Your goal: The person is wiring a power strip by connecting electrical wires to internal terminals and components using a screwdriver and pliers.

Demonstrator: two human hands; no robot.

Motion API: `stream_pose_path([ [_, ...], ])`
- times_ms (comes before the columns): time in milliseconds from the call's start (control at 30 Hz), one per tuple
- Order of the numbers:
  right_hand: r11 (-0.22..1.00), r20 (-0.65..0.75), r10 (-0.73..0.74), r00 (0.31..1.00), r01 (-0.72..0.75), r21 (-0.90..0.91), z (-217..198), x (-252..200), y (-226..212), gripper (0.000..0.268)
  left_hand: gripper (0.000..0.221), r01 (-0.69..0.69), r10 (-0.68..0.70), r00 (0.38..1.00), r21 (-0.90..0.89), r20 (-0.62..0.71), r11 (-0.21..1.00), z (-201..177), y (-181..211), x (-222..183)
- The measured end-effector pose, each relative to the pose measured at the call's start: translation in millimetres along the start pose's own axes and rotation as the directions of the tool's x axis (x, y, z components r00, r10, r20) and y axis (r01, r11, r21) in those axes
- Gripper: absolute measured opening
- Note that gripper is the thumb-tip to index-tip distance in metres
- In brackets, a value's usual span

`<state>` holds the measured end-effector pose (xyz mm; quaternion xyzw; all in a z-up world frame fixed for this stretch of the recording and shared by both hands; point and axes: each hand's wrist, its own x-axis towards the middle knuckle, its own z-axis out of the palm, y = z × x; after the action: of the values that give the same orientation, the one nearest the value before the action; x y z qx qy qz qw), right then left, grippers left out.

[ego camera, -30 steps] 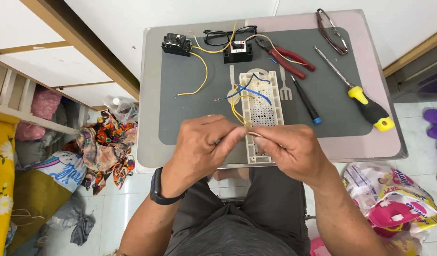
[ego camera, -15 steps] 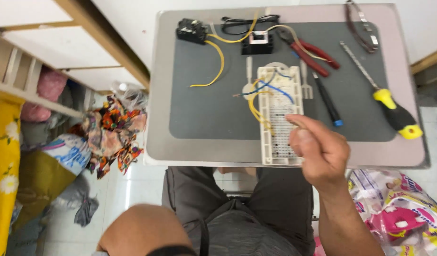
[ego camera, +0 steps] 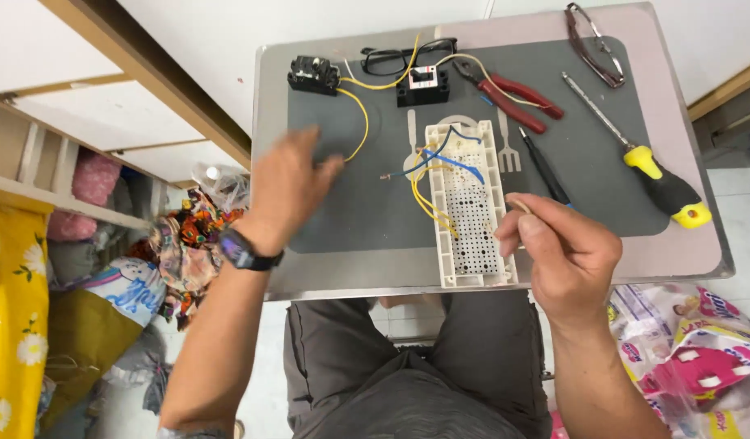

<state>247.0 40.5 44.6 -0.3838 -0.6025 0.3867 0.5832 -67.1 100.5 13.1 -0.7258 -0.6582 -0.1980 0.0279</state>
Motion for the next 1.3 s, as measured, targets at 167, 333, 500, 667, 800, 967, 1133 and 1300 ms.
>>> stream_pose_path([
  [167, 0.987, 0.096, -0.155, 0.983, 0.157, -0.013, 18, 16, -3, 0.017, 0.01, 0.032, -0.028, 0.994, 0.038, -0.102, 0.999, 33, 0, -20],
  [333, 0.971, 0.194, -0.215, 0.957, 0.231, -0.063, 52, 21, -12, 0.014, 0.011, 0.088, -0.092, 0.994, -0.068, -0.065, 0.994, 9, 35, -52],
  [500, 0.931, 0.34, -0.217, 0.915, 0.299, -0.211, 76, 11, 5, 0.02, 0.019, 0.033, -0.093, 0.99, -0.468, -0.104, 0.883, 2, 67, -78],
  [667, 0.875, 0.405, -0.244, 0.881, 0.38, -0.299, 88, 13, 11, 0.019, 0.024, 0.06, -0.118, 0.99, -0.513, -0.08, 0.856, -19, 72, -84],
  [800, 0.876, 0.415, -0.23, 0.88, 0.373, -0.307, 89, 8, 26, 0.021, 0.019, 0.273, -0.28, 0.958, -0.489, 0.06, 0.829, -1, 46, -100],
  [967, 0.885, 0.471, -0.208, 0.857, 0.37, -0.283, 92, 6, 21, 0.021, 0.016, 0.324, -0.324, 0.944, -0.323, 0.057, 0.889, 16, 28, -114],
  [1133, 0.883, 0.507, -0.184, 0.842, 0.368, -0.291, 91, 5, 19, 0.02, 0.008, 0.353, -0.351, 0.935, -0.025, 0.058, 0.935, 15, 28, -119],
  [1300, 0.897, 0.546, -0.111, 0.83, 0.32, -0.304, 89, 10, 13, 0.018, 0.024, 0.231, -0.208, 0.97, -0.209, 0.126, 0.95, 1, 42, -122],
])
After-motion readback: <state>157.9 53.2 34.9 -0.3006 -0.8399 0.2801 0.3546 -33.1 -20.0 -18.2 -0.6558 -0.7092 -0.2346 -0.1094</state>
